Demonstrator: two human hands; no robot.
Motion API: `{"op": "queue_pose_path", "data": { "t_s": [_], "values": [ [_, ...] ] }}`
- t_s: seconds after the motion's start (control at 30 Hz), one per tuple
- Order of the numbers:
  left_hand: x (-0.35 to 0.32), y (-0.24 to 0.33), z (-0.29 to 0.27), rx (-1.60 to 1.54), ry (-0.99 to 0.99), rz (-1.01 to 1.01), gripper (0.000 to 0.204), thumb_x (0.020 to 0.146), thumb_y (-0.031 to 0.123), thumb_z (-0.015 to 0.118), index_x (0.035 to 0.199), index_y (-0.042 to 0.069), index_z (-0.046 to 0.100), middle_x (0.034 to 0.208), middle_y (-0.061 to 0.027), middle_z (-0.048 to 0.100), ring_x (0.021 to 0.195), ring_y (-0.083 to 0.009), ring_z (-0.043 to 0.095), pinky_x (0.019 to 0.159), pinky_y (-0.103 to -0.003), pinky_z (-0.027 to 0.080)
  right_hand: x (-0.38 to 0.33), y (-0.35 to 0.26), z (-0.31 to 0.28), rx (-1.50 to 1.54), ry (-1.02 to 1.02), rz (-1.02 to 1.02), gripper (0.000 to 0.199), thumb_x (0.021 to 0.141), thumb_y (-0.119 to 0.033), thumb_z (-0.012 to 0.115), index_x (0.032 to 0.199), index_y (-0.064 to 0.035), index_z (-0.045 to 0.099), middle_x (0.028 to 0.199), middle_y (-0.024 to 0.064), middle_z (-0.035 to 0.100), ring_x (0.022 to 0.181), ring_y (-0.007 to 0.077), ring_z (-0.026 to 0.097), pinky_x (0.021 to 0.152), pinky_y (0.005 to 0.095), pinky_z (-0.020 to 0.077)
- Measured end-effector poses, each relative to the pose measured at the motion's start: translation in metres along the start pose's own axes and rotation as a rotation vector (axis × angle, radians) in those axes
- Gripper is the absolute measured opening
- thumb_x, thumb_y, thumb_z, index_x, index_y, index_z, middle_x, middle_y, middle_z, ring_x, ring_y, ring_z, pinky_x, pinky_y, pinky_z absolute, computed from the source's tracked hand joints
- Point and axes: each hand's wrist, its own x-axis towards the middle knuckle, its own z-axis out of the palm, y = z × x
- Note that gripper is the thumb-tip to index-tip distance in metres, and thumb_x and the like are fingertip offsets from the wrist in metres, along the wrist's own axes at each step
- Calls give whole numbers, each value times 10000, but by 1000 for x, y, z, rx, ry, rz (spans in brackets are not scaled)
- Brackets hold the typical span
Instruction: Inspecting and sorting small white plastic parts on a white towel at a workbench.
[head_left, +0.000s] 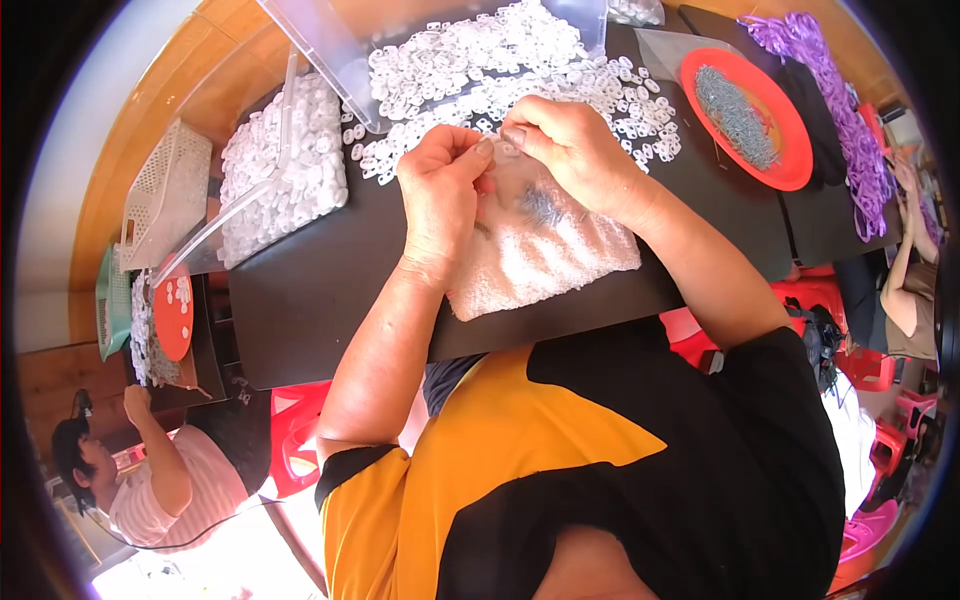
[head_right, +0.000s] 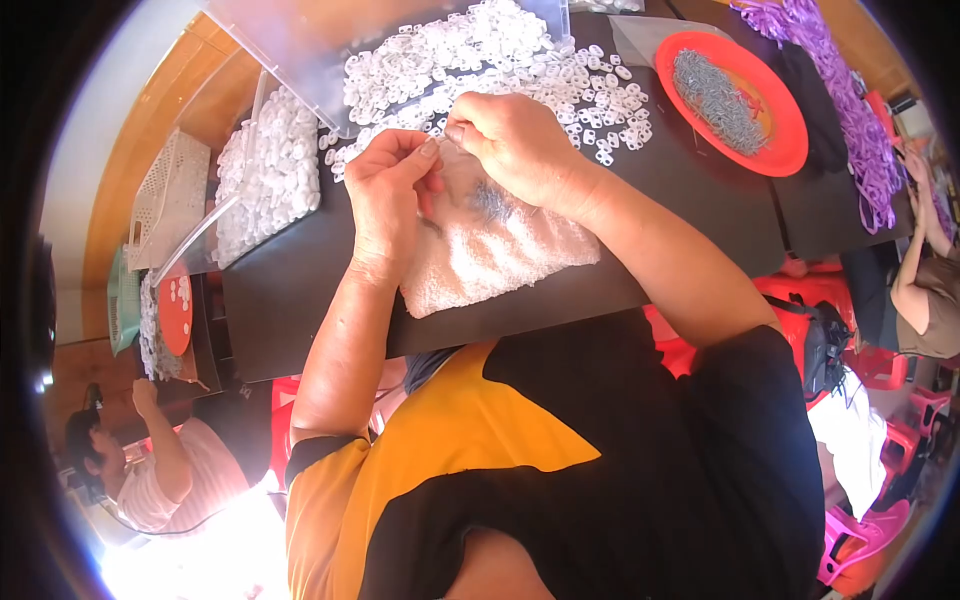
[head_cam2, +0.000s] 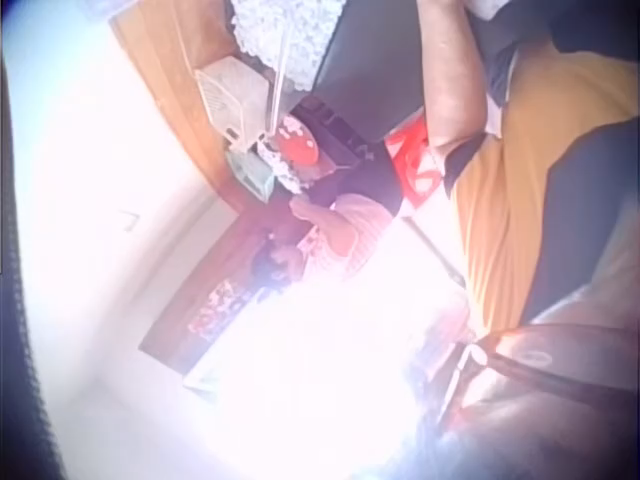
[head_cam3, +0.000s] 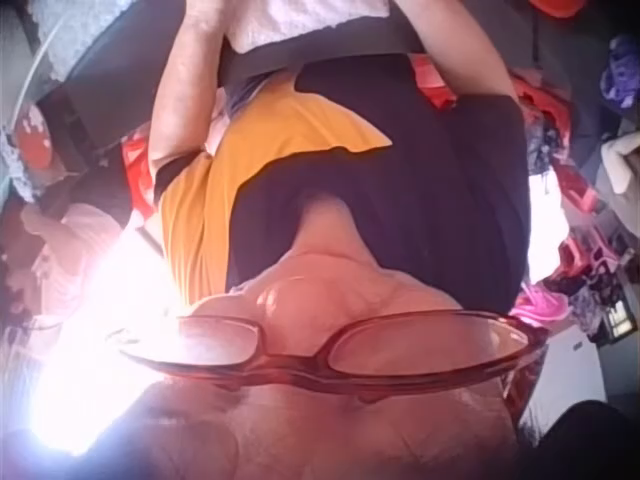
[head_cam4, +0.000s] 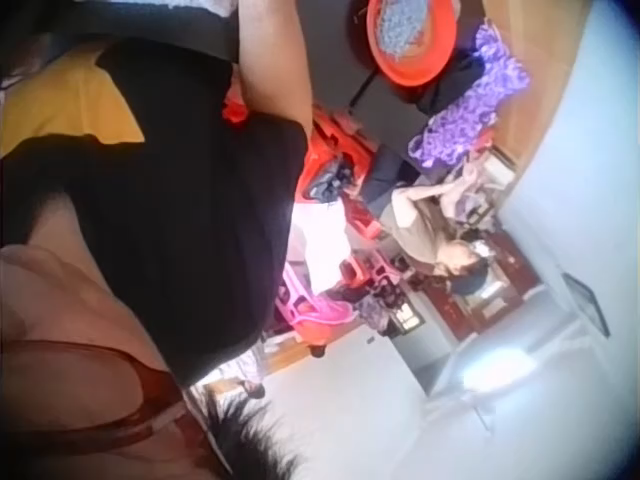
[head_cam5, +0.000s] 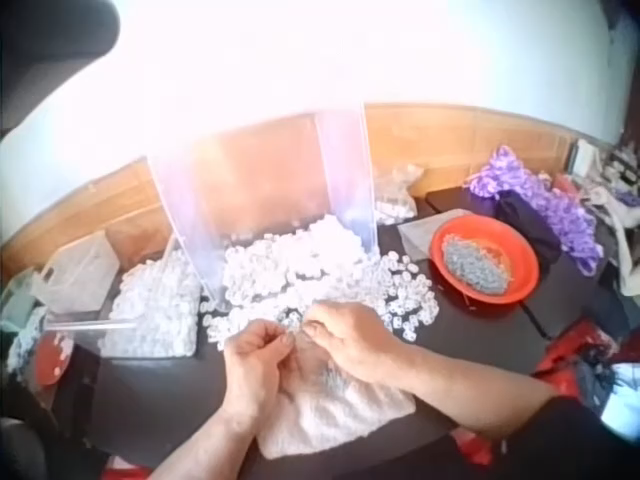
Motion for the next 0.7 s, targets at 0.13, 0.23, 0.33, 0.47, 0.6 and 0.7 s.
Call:
{"op": "queue_pose_path", "data": {
  "t_s": [0.13, 0.23, 0.33, 0.47, 0.6, 0.7],
  "values": [
    [0, 0, -1, -10, 1, 3, 81, 900, 62, 622, 884, -16, 633, 736, -40, 625, 584, -83, 537, 482, -224, 389, 0, -8, -2, -101, -29, 19, 112, 938, -107, 576, 923, 4, 578, 713, 107, 601, 646, 178, 570, 624, 318, 455],
    [-1, 0, 0, 0, -25, 18, 84, 902, 66, 622, 884, -15, 633, 738, -39, 625, 586, -83, 539, 486, -225, 395, -1, -5, 0, -90, -15, -8, 112, 934, -106, 575, 920, 5, 571, 707, 110, 600, 636, 189, 567, 618, 328, 453],
    [-2, 2, 1, 8, -30, 5, 88, 904, 71, 623, 885, -15, 634, 735, -36, 622, 586, -84, 541, 488, -223, 399, 1, -8, -3, -7, -35, 28, 150, 917, -166, 576, 913, -17, 596, 755, 188, 649, 741, 387, 636, 650, 445, 487],
    [-2, 3, 0, -41, -64, -40, 86, 901, 72, 625, 886, -12, 636, 729, -35, 617, 580, -91, 545, 481, -228, 399, -2, -8, -1, -27, -48, -37, 44, 915, -35, 543, 935, 5, 542, 722, 133, 592, 673, 243, 599, 629, 338, 462],
    [-1, 3, -1, -166, -76, -96, 64, 885, 39, 630, 842, -8, 629, 691, -36, 602, 518, -82, 521, 414, -225, 379, -3, -8, 2, -62, -7, -201, 51, 900, 10, 524, 949, -6, 520, 800, 143, 603, 760, 303, 629, 669, 343, 480],
    [0, 4, -4, -203, -84, -107, 70, 889, 39, 622, 842, -12, 627, 690, -38, 599, 512, -89, 519, 412, -227, 375, -1, -8, 3, -84, 12, -284, 88, 880, 15, 535, 961, -19, 528, 842, 154, 618, 780, 345, 633, 665, 381, 490]
  ]
}}
